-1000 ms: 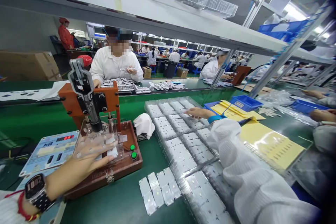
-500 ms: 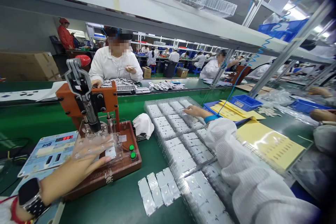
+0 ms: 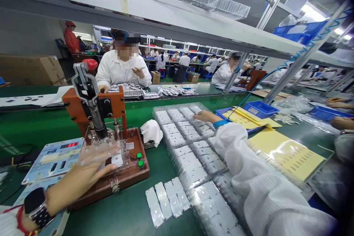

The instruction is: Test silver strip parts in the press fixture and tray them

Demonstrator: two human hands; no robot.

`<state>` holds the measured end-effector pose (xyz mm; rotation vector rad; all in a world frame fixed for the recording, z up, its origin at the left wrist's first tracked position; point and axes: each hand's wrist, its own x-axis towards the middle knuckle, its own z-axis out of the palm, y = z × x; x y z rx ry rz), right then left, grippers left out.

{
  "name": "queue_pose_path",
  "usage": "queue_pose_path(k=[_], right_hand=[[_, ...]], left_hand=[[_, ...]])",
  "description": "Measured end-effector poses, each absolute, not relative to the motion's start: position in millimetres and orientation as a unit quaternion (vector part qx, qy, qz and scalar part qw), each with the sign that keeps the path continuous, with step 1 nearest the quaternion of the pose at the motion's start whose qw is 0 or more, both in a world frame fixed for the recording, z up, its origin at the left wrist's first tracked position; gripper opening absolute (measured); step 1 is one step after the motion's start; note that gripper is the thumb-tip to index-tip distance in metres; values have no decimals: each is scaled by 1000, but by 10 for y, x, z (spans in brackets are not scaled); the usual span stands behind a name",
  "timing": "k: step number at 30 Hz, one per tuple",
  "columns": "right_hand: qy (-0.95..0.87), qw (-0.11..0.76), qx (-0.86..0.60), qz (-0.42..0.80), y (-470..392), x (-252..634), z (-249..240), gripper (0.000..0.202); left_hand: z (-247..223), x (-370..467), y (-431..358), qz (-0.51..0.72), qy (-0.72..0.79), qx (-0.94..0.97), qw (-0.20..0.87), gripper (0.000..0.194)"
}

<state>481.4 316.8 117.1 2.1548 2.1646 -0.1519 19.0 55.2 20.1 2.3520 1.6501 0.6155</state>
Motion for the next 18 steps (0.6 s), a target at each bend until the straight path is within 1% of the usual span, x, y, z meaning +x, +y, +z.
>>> queue_pose_path(k=[3, 7, 10, 13, 18], right_hand=[[696, 65, 710, -85, 3139, 4761, 1171, 48], [681, 60, 727, -70, 3131, 4752, 1137, 47], [668, 21, 744, -20, 3152, 4754, 1100, 56], [661, -25, 750, 20, 3161, 4730, 1070, 62], [670, -80, 737, 46, 3049, 4634, 1109, 49]], left_hand=[[225, 199, 534, 195, 558, 799, 106, 55], [327, 234, 523, 159, 569, 797, 123, 59], [400, 243, 533, 168, 566, 795, 139, 55], [394, 217, 546, 190, 545, 807, 126, 50], [312, 216, 542, 218, 511, 825, 108, 54]])
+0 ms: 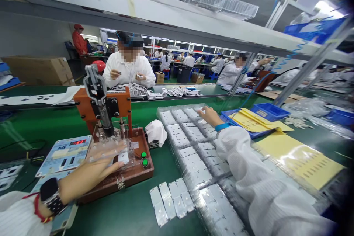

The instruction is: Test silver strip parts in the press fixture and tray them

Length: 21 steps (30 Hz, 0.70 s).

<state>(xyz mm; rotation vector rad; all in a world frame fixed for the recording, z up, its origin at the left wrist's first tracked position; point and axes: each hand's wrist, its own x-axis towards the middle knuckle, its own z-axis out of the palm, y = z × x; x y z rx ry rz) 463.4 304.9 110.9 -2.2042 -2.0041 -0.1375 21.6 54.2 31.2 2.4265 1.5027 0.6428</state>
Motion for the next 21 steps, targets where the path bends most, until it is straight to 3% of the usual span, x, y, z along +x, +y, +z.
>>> queue_pose_path(k=[8, 14, 16, 21], right_hand=[[-744, 192, -637, -66, 2637, 4058, 1362, 31], [-812, 428, -395, -39, 1775, 3260, 1162, 13], [-868, 396, -300, -18, 1469, 3067, 1003, 13], [-966, 186, -171, 57, 1092, 2760, 763, 25]], left_hand=[[526, 364, 515, 172, 550, 805, 141, 58], [515, 387, 501, 177, 580, 782, 146, 53], [483, 364, 486, 185, 590, 773, 140, 57], [403, 172, 442, 213, 571, 781, 140, 69]])
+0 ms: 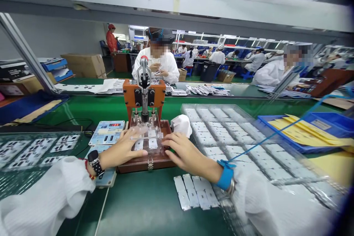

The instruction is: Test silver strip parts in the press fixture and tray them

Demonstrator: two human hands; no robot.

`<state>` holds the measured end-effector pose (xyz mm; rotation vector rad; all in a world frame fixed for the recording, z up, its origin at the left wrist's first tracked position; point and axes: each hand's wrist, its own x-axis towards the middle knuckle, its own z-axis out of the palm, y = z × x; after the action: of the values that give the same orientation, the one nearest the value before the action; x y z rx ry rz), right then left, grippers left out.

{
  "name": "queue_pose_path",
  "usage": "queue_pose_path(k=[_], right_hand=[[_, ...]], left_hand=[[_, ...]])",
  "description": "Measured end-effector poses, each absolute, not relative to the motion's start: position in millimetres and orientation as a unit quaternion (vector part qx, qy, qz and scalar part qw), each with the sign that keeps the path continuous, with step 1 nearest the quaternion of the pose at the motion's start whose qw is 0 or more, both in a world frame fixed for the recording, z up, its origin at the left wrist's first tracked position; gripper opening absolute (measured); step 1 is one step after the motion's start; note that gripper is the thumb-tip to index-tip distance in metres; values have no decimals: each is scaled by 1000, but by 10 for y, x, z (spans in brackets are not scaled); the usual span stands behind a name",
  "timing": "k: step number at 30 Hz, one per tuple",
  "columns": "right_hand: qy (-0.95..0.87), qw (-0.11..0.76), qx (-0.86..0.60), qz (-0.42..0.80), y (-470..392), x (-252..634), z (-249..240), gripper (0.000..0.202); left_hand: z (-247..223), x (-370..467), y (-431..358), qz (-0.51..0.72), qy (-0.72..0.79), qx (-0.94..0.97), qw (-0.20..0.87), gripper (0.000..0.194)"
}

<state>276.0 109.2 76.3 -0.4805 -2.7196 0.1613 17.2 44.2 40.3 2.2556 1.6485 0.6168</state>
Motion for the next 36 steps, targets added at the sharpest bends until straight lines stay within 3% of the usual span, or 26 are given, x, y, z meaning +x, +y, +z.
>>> queue_pose_path(k=[8, 16, 24, 28, 33, 36], right_hand=[[-959, 89, -215, 163, 1254, 2400, 717, 39], [-910, 152, -263, 281, 1282, 2314, 615, 41], [-895, 154, -295, 295, 1291, 2253, 586, 41], [-862, 279, -316, 282, 1296, 2270, 561, 28], [-728, 568, -290, 250, 1406, 2179, 1073, 34], [-746, 598, -206, 208, 1634, 1918, 1652, 24]], left_hand=[[424, 59, 402, 229, 574, 774, 139, 68], [440, 30, 366, 211, 592, 764, 147, 62], [450, -7, 355, 184, 580, 775, 169, 52], [455, 16, 335, 179, 589, 771, 165, 52], [418, 6, 310, 202, 581, 770, 167, 53], [444, -53, 289, 216, 580, 771, 147, 50]])
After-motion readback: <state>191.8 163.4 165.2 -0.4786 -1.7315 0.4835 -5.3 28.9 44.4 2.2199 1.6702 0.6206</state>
